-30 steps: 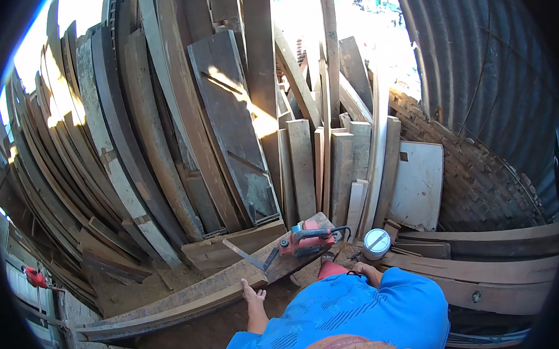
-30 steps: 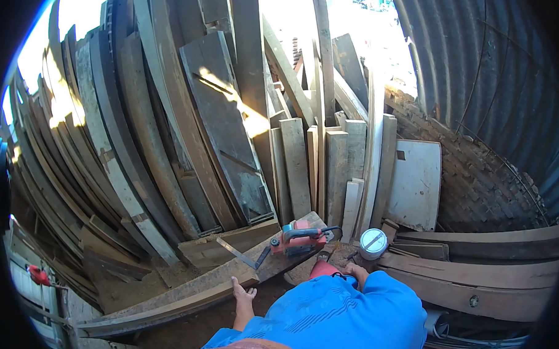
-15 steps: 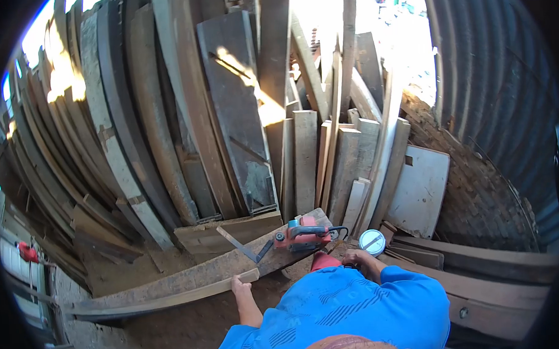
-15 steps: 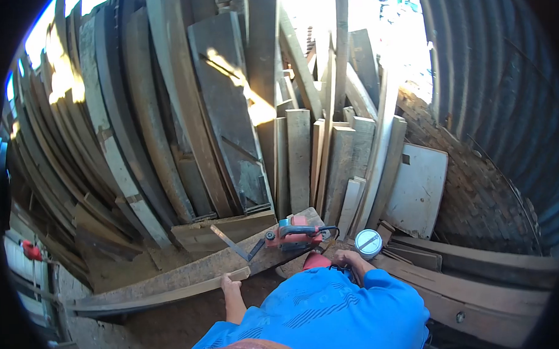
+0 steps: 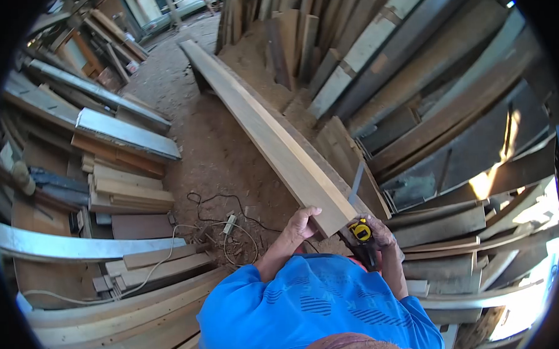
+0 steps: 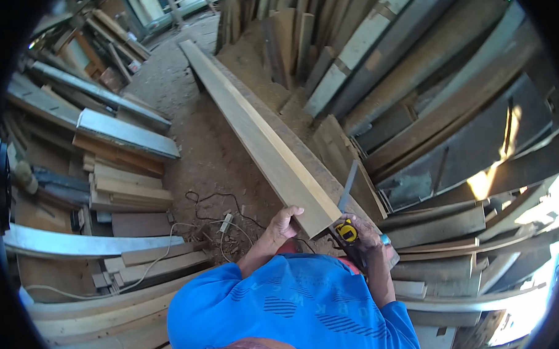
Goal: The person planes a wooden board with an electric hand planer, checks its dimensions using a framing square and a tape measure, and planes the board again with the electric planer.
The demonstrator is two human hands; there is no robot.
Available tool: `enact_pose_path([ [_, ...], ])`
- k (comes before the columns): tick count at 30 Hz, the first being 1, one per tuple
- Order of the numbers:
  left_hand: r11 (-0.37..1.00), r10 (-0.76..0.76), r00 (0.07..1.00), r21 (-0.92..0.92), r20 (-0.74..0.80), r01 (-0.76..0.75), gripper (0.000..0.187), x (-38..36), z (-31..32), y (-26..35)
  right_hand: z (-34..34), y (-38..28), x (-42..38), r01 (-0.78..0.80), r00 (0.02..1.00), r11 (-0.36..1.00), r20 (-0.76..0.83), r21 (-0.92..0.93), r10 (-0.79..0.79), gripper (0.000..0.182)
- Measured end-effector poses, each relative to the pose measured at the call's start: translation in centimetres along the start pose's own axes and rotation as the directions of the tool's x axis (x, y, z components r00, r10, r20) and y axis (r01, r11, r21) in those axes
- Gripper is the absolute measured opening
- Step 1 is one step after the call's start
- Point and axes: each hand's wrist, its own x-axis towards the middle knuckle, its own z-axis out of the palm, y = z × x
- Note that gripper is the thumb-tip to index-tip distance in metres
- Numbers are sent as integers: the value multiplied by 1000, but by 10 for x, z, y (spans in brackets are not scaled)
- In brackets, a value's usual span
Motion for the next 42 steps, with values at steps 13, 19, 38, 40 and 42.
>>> enact_pose_path([
  [13, 981, 149, 984, 142, -100, -134, 86, -161, 22, 53, 103, -67, 31, -79, 775, 953, 583, -292, 243, 57],
  [19, 995, 55, 967, 95, -249, -32, 83, -191, -2, 28, 99, -56, 72, -19, 935, 976, 342, -218, 95, 46],
  [38, 607, 777, 530, 631, -341, -484, 53, -152, -42, 85, 223, -110, 111, 519, 844, 549, 495, -655, -206, 62],
  [40, 202, 956, 256, 954, -143, -221, 44, -153, -49, 99, 232, -111, 111, 567, 817, 449, 542, -691, -198, 66],
  [42, 187, 882, 459, 972, -102, -143, 40, -168, -10, 112, 243, -111, 111, 620, 778, 394, 593, -678, -204, 69],
])
